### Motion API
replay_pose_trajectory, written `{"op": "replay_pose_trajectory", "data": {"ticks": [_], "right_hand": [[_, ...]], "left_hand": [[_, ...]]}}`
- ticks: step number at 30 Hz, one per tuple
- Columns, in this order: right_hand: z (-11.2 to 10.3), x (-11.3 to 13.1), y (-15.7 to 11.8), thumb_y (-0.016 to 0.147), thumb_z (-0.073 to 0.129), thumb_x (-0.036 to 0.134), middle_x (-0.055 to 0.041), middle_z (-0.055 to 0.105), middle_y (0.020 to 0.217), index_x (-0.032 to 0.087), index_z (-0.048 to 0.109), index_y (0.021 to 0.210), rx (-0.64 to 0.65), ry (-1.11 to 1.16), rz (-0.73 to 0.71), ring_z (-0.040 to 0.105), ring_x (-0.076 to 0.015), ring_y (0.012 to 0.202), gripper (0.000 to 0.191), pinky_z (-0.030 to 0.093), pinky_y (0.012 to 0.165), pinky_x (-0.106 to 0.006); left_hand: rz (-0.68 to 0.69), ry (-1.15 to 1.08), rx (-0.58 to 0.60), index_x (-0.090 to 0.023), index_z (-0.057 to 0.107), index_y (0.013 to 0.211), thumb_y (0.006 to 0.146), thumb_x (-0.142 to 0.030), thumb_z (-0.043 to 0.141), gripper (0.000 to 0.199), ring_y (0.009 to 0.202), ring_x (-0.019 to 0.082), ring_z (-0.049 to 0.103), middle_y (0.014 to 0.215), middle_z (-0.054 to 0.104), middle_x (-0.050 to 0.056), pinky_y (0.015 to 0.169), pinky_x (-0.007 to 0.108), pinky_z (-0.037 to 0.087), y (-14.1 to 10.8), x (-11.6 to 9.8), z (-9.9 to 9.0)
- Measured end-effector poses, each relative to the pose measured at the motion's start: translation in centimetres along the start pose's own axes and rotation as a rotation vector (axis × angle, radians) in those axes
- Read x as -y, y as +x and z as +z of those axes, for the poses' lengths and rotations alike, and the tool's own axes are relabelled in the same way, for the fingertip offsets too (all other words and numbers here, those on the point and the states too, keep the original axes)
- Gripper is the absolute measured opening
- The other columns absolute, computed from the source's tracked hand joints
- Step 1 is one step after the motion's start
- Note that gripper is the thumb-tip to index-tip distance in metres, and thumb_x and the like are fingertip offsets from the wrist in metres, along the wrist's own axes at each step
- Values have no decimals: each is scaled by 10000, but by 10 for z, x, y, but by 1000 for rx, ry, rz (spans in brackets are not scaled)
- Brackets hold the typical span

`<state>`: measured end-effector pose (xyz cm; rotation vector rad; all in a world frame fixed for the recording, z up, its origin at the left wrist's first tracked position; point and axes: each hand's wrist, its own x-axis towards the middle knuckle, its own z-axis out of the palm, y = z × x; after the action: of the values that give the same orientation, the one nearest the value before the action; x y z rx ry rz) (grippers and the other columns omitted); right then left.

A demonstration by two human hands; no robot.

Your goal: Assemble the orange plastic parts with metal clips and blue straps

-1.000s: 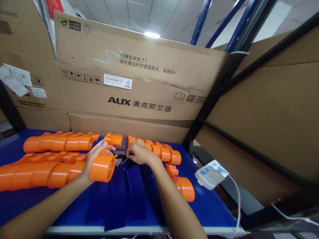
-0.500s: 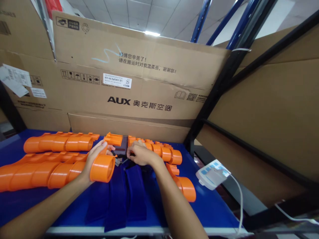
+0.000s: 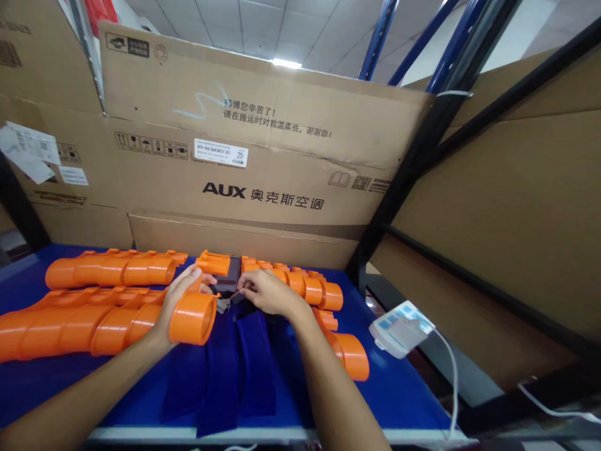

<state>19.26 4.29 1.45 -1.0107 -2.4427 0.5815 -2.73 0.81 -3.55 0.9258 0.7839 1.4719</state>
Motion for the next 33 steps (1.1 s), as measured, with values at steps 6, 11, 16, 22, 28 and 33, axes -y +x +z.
{"op": "replay_pose_trajectory", "data": {"ticks": [6,11,16,22,28,33], "right_hand": [[-2,-4,-2,919,629,169,-27,723,874,210,662,988,7,-72,4,656,-180,791,86,493,750,-292],[-4,-5,-5,902,668,166,-62,734,1002,222,684,1133,-89,-198,-10,651,-219,932,238,476,872,-349],[-5,-5,-8,909,632,132,-60,719,956,231,729,1055,-49,-302,-36,624,-227,953,202,450,889,-350],[-3,-3,-9,864,657,86,-49,697,935,209,683,922,-52,-301,-41,595,-223,950,138,431,873,-334],[-1,-1,-9,817,677,57,-33,658,887,196,623,881,-38,-261,-35,562,-212,905,162,425,816,-310],[-1,-6,-10,808,678,53,-28,665,859,194,638,884,1,-229,-20,571,-207,889,165,439,800,-300]], "left_hand": [[23,-10,-19,-183,659,906,771,-508,764,368,460,95,554,725,693,10,477,216,442,1,2,1],[28,-32,-13,-189,646,908,764,-499,776,366,498,99,580,811,706,18,501,220,469,2,3,1],[18,3,-6,-182,656,921,778,-522,764,385,506,105,573,767,685,18,493,218,461,1,5,-1],[37,-13,-1,-188,656,918,766,-512,780,379,510,98,574,820,695,16,512,223,471,0,5,-2],[20,11,-6,-177,672,905,759,-525,774,391,520,107,576,775,686,20,506,221,465,2,6,-3],[36,2,-2,-181,661,913,754,-519,779,391,515,103,568,795,679,18,503,220,466,2,6,-2]]}}
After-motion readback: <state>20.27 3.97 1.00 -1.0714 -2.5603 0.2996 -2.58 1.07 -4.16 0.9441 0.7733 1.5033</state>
